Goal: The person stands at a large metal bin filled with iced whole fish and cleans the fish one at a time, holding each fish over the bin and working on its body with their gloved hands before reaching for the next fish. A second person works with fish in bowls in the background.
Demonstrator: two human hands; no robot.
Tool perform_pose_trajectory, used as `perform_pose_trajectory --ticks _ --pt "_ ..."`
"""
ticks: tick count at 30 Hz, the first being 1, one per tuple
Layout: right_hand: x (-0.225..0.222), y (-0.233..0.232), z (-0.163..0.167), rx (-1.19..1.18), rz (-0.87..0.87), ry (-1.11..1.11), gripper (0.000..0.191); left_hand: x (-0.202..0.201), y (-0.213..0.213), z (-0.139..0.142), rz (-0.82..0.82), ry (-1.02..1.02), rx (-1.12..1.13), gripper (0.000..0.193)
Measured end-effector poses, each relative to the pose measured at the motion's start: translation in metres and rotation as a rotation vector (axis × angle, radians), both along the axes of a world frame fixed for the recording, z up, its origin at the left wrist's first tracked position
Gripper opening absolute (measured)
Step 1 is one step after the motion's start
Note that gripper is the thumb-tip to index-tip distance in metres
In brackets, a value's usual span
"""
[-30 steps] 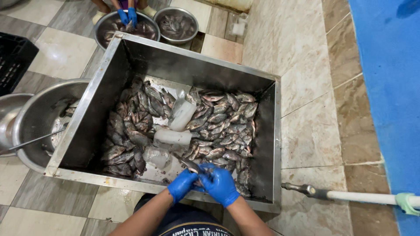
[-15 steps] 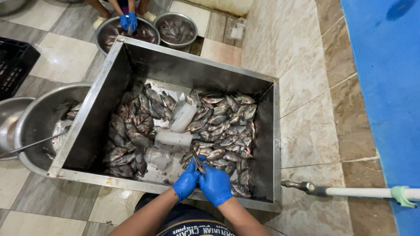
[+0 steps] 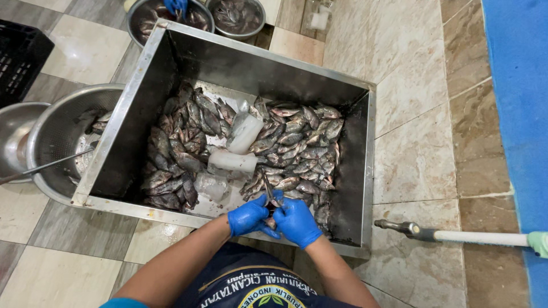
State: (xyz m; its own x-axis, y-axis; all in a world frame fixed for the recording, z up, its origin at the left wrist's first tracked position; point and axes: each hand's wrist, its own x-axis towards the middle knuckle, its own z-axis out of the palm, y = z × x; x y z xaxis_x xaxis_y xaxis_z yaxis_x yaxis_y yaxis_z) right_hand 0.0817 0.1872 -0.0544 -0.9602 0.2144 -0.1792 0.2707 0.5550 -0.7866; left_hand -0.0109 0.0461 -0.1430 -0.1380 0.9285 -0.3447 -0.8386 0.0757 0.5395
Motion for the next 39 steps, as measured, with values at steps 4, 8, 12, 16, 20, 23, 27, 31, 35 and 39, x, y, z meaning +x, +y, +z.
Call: perform_pose_trajectory --ticks 4,8,12,16,20,23,27,31,35,39 --pt "-0.002 0.011 -0.004 0.049 0.071 0.060 0.025 0.003 0.003 -0.005 -0.037 0.043 -0.177 0.058" --pt "-0.007 0.022 -0.021 0.180 -0.012 0.050 0.030 0.008 0.014 -0.006 0.087 0.466 -0.189 0.032" --pt "-0.012 0.026 -0.042 0.100 0.003 0.041 0.033 0.012 0.017 -0.006 0.177 0.176 -0.404 0.027" --pt "-0.015 0.034 -0.050 0.085 0.108 0.145 0.032 0.013 0.011 -0.004 0.138 0.256 -0.411 0.030" --pt "-0.020 0.040 -0.048 0.041 0.089 -0.081 0.030 0.018 0.007 0.000 0.107 0.396 -0.461 0.033" --pt "-0.022 0.042 -0.045 0.141 0.153 -0.097 0.033 0.022 0.005 0.006 0.058 0.425 -0.532 0.040" --pt "-0.021 0.044 -0.045 0.139 0.107 -0.175 0.034 0.025 0.004 0.014 0.113 0.580 -0.495 0.042" --pt "-0.021 0.047 -0.055 0.186 0.156 -0.189 0.038 0.030 0.009 0.014 0.070 0.725 -0.579 0.040" --pt "-0.033 0.043 -0.066 0.266 0.073 -0.156 0.033 0.027 0.012 0.010 0.104 1.096 -0.629 0.046" --pt "-0.043 0.042 -0.061 0.291 0.072 -0.110 0.031 0.019 0.015 0.017 0.156 0.997 -0.668 0.053"
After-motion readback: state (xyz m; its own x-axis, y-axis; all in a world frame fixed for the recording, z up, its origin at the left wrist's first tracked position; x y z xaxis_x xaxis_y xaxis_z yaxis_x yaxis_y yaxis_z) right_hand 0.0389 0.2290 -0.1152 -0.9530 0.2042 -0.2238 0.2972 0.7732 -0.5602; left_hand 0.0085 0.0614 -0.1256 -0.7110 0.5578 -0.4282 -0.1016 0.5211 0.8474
